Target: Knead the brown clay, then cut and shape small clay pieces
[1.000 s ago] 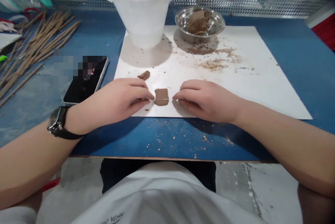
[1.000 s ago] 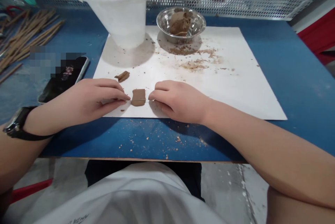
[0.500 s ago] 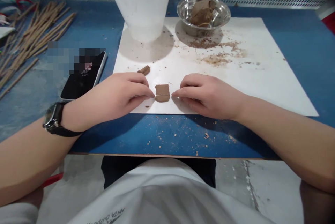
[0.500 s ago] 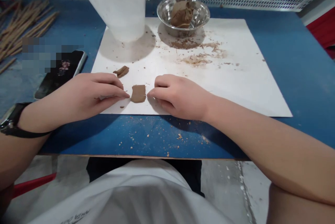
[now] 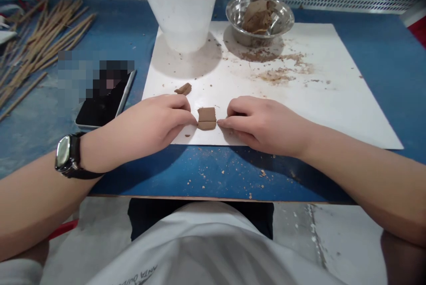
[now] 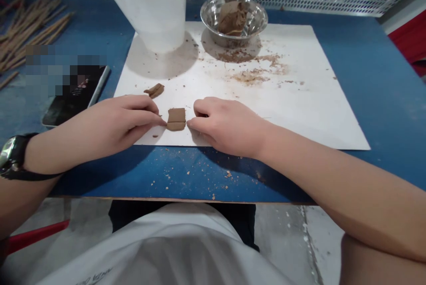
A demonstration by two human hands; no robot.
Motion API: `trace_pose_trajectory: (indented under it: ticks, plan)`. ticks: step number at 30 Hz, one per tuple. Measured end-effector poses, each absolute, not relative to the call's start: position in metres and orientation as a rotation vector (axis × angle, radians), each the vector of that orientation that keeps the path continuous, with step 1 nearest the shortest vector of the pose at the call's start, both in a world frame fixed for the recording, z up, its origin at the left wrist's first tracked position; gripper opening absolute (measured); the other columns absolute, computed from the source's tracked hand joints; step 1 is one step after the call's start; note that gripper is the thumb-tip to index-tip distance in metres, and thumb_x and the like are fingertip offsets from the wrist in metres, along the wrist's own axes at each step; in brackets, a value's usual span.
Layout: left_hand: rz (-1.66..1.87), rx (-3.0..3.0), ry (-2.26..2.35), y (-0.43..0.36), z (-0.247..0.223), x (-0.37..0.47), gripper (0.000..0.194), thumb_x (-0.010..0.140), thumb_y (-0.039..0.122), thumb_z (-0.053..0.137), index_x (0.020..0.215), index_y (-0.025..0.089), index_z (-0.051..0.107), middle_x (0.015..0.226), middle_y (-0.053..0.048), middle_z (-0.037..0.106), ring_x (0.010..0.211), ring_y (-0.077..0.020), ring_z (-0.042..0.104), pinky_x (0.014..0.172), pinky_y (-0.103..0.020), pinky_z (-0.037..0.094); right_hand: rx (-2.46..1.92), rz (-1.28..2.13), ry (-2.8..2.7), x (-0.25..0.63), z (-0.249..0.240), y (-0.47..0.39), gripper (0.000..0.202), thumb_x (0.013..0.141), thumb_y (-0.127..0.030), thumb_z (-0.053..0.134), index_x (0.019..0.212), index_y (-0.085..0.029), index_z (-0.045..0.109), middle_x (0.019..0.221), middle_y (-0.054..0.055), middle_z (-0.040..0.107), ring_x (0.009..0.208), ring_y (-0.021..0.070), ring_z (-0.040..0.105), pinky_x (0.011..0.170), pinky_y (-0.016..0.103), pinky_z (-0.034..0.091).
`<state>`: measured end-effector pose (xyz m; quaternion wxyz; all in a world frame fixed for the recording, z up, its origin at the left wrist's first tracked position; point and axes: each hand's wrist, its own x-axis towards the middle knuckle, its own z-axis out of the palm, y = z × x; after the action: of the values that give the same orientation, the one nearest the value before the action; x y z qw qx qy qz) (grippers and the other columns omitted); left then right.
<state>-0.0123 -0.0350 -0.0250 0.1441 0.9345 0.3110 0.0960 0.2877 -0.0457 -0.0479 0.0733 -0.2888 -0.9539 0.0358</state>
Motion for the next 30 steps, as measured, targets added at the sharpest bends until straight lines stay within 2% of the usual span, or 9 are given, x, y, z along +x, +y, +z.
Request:
trace_pose_trajectory:
  ticks: [6, 12, 17, 24, 30]
  plan:
    - [0.174, 2.685, 0.921, -0.0323, -0.0198, -0.0158, 0.036, 0.108, 0.027, 0.05, 0.109, 0.022, 0.085, 0.108, -0.01, 0.077, 0.095, -0.024, 0.072, 0.085, -0.036, 0.055, -0.801, 0.154, -2.761, 0.2909, -0.0512, -0.0462, 0.032, 0.108, -0.02, 0.05, 0.118, -0.017, 0.08, 0.103, 0.012, 0.072, 0.089, 0.0246, 0.063, 0.073, 0.036, 0.047]
    - [0.142, 2.669, 0.919, -0.0307, -0.0177, -0.0188, 0.035, 0.108, 0.027, 0.05, 0.109, 0.023, 0.085, 0.112, -0.009, 0.079, 0.097, -0.0258, 0.073, 0.087, -0.038, 0.055, -0.781, 0.117, -2.765, 0.2917, -0.0499, -0.0468, 0.028, 0.106, -0.015, 0.051, 0.108, -0.014, 0.08, 0.104, 0.015, 0.075, 0.09, 0.0264, 0.065, 0.074, 0.037, 0.05]
    - [0.115, 2.658, 0.862, -0.0302, -0.0204, -0.0198, 0.034, 0.109, 0.029, 0.049, 0.112, 0.019, 0.081, 0.112, -0.011, 0.078, 0.099, -0.0265, 0.074, 0.091, -0.04, 0.056, -0.787, 0.216, -2.752, 0.2916, -0.0497, -0.0458, 0.029, 0.105, -0.015, 0.051, 0.111, -0.014, 0.079, 0.106, 0.015, 0.076, 0.094, 0.0273, 0.067, 0.078, 0.039, 0.053]
    - [0.103, 2.629, 0.803, -0.0287, -0.0219, -0.0201, 0.03, 0.11, 0.028, 0.049, 0.109, 0.019, 0.078, 0.11, -0.01, 0.077, 0.1, -0.0249, 0.073, 0.089, -0.038, 0.054, -0.746, 0.444, -2.661, 0.2895, -0.0487, -0.0445, 0.02, 0.105, -0.016, 0.057, 0.109, -0.015, 0.077, 0.1, 0.011, 0.075, 0.091, 0.0227, 0.067, 0.08, 0.034, 0.054]
    - [0.132, 2.648, 0.81, -0.0283, -0.0204, -0.0207, 0.027, 0.108, 0.026, 0.051, 0.11, 0.017, 0.076, 0.107, -0.01, 0.075, 0.098, -0.0247, 0.072, 0.088, -0.037, 0.054, -0.744, 0.331, -2.635, 0.2858, -0.0503, -0.0465, 0.021, 0.107, -0.019, 0.057, 0.103, -0.014, 0.077, 0.099, 0.012, 0.074, 0.09, 0.023, 0.065, 0.08, 0.035, 0.053]
